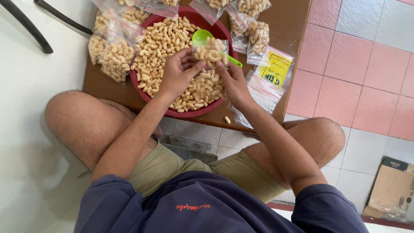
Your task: The person scoops snacks from a large bowl into small plastic bags and seals them by hand.
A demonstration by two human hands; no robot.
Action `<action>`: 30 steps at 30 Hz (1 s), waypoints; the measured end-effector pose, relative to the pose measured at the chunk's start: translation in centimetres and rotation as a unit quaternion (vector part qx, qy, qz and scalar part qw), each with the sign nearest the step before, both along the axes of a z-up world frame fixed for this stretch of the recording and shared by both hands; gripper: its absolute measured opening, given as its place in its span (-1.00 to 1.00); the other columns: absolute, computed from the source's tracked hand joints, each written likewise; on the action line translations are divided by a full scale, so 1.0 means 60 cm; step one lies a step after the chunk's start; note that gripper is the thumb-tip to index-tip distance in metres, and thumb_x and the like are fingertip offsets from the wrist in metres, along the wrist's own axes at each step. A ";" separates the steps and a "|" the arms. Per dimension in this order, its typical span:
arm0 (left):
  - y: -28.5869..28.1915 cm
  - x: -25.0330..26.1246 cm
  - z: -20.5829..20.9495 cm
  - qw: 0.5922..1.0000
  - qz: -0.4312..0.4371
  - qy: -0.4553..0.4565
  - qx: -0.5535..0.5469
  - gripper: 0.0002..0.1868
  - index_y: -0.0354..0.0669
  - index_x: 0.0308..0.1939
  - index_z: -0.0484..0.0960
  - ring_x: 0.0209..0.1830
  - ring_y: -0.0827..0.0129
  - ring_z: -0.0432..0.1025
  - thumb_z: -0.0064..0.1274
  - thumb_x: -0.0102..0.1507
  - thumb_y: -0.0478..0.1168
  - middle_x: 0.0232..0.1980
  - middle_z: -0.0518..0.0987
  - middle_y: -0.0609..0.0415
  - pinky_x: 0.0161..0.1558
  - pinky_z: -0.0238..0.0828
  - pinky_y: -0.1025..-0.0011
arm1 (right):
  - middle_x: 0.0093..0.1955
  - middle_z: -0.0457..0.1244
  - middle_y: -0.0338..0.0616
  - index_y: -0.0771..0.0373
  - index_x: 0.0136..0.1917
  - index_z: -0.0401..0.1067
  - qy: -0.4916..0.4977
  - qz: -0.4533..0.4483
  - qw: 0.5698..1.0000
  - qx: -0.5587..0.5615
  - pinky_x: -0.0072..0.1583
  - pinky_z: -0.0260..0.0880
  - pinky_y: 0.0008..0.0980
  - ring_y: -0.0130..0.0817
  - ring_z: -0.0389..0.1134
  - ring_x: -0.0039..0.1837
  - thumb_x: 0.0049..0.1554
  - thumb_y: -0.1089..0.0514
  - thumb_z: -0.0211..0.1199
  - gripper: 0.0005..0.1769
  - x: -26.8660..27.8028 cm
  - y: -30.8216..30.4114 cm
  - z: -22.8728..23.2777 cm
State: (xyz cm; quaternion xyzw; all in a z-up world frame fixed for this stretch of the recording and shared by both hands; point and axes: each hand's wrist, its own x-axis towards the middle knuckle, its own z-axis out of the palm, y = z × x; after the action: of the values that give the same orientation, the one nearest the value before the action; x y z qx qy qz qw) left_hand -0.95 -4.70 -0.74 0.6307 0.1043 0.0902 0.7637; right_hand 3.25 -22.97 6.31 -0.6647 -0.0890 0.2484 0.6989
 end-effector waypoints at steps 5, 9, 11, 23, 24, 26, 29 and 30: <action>-0.001 -0.002 0.011 1.000 0.006 0.002 0.004 -0.56 -0.23 0.18 0.63 -0.17 0.53 0.64 0.46 0.30 -0.24 -0.14 0.67 0.12 -0.11 0.75 0.50 | -0.15 0.42 -0.11 0.28 0.00 0.53 0.011 -0.007 1.000 0.007 -0.01 0.64 -0.31 -0.37 0.50 -0.06 0.37 -0.23 0.20 -0.49 0.008 -0.006 -0.029; -0.008 -0.009 0.027 1.000 0.001 0.024 -0.005 -0.59 -0.22 0.14 0.65 -0.23 0.50 0.66 0.47 0.29 -0.20 -0.20 0.68 0.10 -0.14 0.77 0.47 | -0.11 0.42 -0.11 0.28 -0.01 0.54 0.035 -0.020 0.999 0.022 0.02 0.66 -0.29 -0.35 0.50 -0.02 0.34 -0.19 0.28 -0.55 0.010 -0.006 -0.041; -0.009 -0.009 0.031 0.999 0.007 0.030 -0.006 -0.58 -0.21 0.14 0.65 -0.24 0.51 0.65 0.47 0.29 -0.19 -0.20 0.68 0.10 -0.15 0.77 0.48 | -0.13 0.43 -0.12 0.30 -0.02 0.55 0.058 -0.034 0.997 0.031 0.00 0.65 -0.33 -0.36 0.52 -0.05 0.32 -0.19 0.31 -0.54 0.008 -0.003 -0.044; -0.006 -0.006 0.025 0.999 0.021 0.039 0.015 -0.50 -0.31 0.25 0.56 -0.33 0.55 0.59 0.39 0.36 -0.12 -0.29 0.60 0.13 -0.23 0.73 0.52 | -0.18 0.45 -0.14 0.36 -0.05 0.64 0.110 -0.039 0.992 0.050 -0.07 0.65 -0.40 -0.40 0.55 -0.11 0.30 -0.16 0.33 -0.51 0.010 -0.003 -0.059; -0.005 -0.006 0.024 0.999 0.019 0.037 0.016 -0.47 -0.34 0.30 0.53 -0.33 0.55 0.58 0.37 0.37 -0.13 -0.29 0.57 0.13 -0.25 0.72 0.52 | -0.19 0.45 -0.15 0.35 -0.08 0.65 0.112 -0.044 0.991 0.050 -0.09 0.66 -0.43 -0.41 0.54 -0.12 0.30 -0.16 0.32 -0.52 0.009 -0.002 -0.056; -0.007 -0.010 0.027 0.999 0.020 0.049 0.011 -0.40 -0.33 0.38 0.44 -0.26 0.50 0.62 0.35 0.38 -0.15 -0.24 0.59 0.10 -0.19 0.74 0.48 | -0.21 0.44 -0.14 0.36 -0.06 0.64 0.122 -0.048 0.990 0.051 -0.12 0.65 -0.43 -0.40 0.54 -0.16 0.29 -0.15 0.34 -0.52 0.017 -0.004 -0.076; -0.006 -0.011 0.032 0.997 0.023 0.070 -0.005 -0.30 -0.32 0.48 0.34 -0.17 0.45 0.66 0.35 0.38 -0.19 -0.19 0.61 0.09 -0.12 0.79 0.39 | -0.24 0.43 -0.12 0.38 -0.06 0.63 0.138 -0.058 0.987 0.056 -0.18 0.64 -0.42 -0.35 0.55 -0.21 0.29 -0.14 0.36 -0.53 0.019 -0.003 -0.080; -0.006 -0.012 0.034 0.996 0.025 0.079 -0.016 -0.27 -0.31 0.50 0.32 -0.17 0.45 0.65 0.36 0.36 -0.20 -0.19 0.60 0.10 -0.10 0.81 0.35 | -0.26 0.43 -0.10 0.39 -0.07 0.62 0.145 -0.064 0.986 0.059 -0.20 0.64 -0.41 -0.32 0.55 -0.23 0.29 -0.13 0.35 -0.53 0.017 -0.002 -0.077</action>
State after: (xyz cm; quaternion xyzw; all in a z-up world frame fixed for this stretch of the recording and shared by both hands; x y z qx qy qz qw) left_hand -1.65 -5.05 1.27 0.6208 0.1812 0.0573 0.7606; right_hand 4.30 -23.08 1.67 -0.5838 0.0413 0.2913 0.7567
